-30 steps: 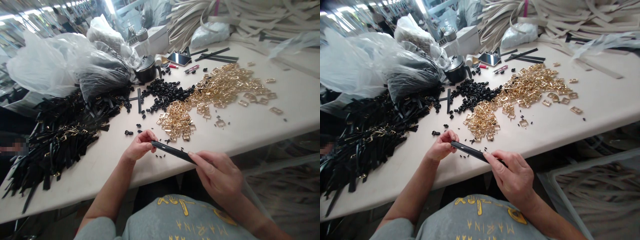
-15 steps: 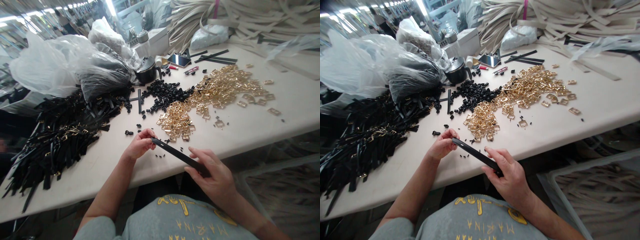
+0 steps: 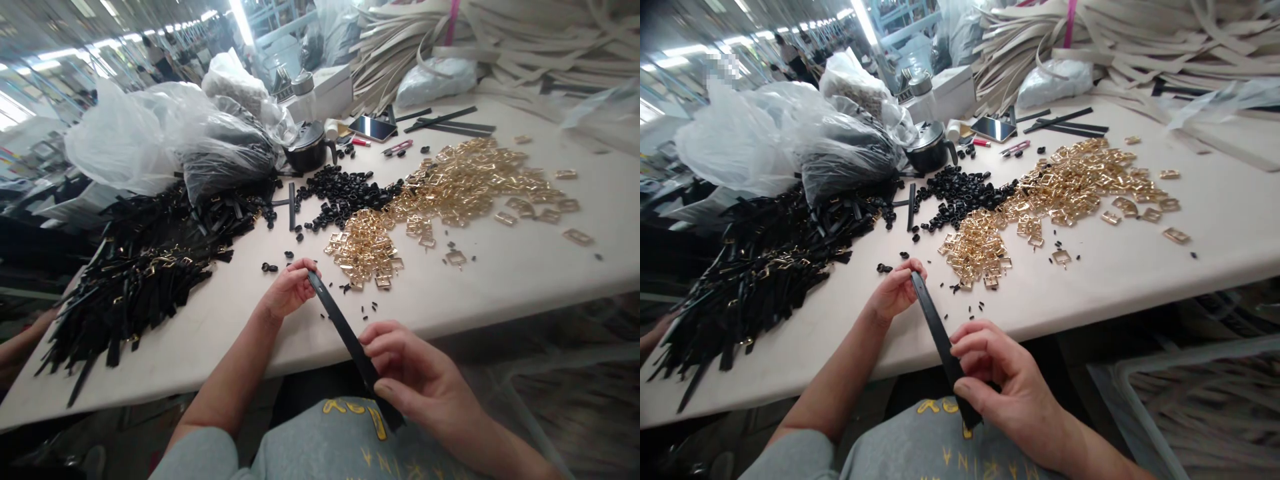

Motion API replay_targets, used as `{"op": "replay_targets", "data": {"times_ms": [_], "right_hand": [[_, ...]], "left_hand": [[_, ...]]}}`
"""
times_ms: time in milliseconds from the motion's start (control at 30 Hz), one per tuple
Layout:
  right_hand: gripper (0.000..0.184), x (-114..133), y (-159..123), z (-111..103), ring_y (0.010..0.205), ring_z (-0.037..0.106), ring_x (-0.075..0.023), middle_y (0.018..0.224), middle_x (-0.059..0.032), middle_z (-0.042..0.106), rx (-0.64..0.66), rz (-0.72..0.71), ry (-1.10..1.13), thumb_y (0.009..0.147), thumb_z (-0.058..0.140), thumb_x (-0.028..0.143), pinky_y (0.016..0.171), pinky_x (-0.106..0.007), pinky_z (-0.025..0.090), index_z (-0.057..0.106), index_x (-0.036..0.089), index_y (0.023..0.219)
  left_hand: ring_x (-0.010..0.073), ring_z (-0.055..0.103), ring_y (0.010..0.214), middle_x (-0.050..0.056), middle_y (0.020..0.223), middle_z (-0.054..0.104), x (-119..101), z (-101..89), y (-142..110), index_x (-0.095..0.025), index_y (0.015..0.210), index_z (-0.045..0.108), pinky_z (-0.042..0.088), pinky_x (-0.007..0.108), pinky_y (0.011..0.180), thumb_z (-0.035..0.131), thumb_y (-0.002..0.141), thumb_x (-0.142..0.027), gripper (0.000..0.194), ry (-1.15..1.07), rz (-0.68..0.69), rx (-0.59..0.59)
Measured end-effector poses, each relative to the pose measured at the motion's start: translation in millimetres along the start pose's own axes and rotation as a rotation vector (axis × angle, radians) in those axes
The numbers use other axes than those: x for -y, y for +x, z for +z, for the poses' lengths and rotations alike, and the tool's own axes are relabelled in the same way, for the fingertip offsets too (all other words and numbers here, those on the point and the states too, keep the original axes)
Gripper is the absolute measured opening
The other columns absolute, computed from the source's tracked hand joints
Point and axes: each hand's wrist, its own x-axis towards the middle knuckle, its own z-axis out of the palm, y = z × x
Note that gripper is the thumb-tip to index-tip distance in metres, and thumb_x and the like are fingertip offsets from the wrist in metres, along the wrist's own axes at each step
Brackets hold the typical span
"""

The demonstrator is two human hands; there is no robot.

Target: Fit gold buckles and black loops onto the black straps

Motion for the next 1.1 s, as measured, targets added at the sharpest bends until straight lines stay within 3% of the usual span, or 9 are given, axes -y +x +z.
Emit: {"op": "replay_targets", "data": {"times_ms": [233,733,1000,1100], "right_hand": [[0.016,2,3,13,0.066,0.055,-0.0057,0.111,-0.0044,0.054,0.005,0.064,0.103,0.078,0.072,0.016,0.057,-0.017,0.05,0.064,0.021,0.091],[0.02,0,4,14,0.067,0.057,-0.0059,0.114,-0.0055,0.054,0.01,0.046,0.079,0.077,0.069,0.014,0.058,-0.018,0.051,0.064,0.021,0.095],[0.021,-5,6,11,0.071,0.061,-0.0088,0.121,-0.0076,0.054,-0.011,0.098,0.107,0.08,0.071,0.027,0.062,-0.022,0.053,0.062,0.021,0.099],[0.029,-7,6,6,0.073,0.063,-0.0122,0.097,-0.0039,0.062,0.006,0.126,0.11,0.084,0.068,0.031,0.066,-0.025,0.054,0.058,0.022,0.11]], "left_hand": [[0.0058,0.057,0.053,0.002,0.072,0.063,0,-0.1,0,-0.013,0.084,0.058,0.045,0.012,0.048,0.08,0.065,-0.031,0.034,-0.018,-0.007,0.01],[0.0049,0.054,0.053,0.001,0.073,0.062,1,-0.1,2,-0.015,0.085,0.056,0.044,0.012,0.049,0.079,0.068,-0.032,0.033,0.003,0.003,0.007],[0.0047,0.055,0.054,0.002,0.074,0.064,2,0.1,2,-0.013,0.083,0.058,0.045,0.012,0.05,0.082,0.065,-0.032,0.036,0.032,0.003,-0.006],[0.0044,0.056,0.054,0.002,0.075,0.064,1,0.9,0,-0.013,0.083,0.059,0.046,0.012,0.051,0.084,0.064,-0.032,0.037,0.047,0.004,-0.007]]}}
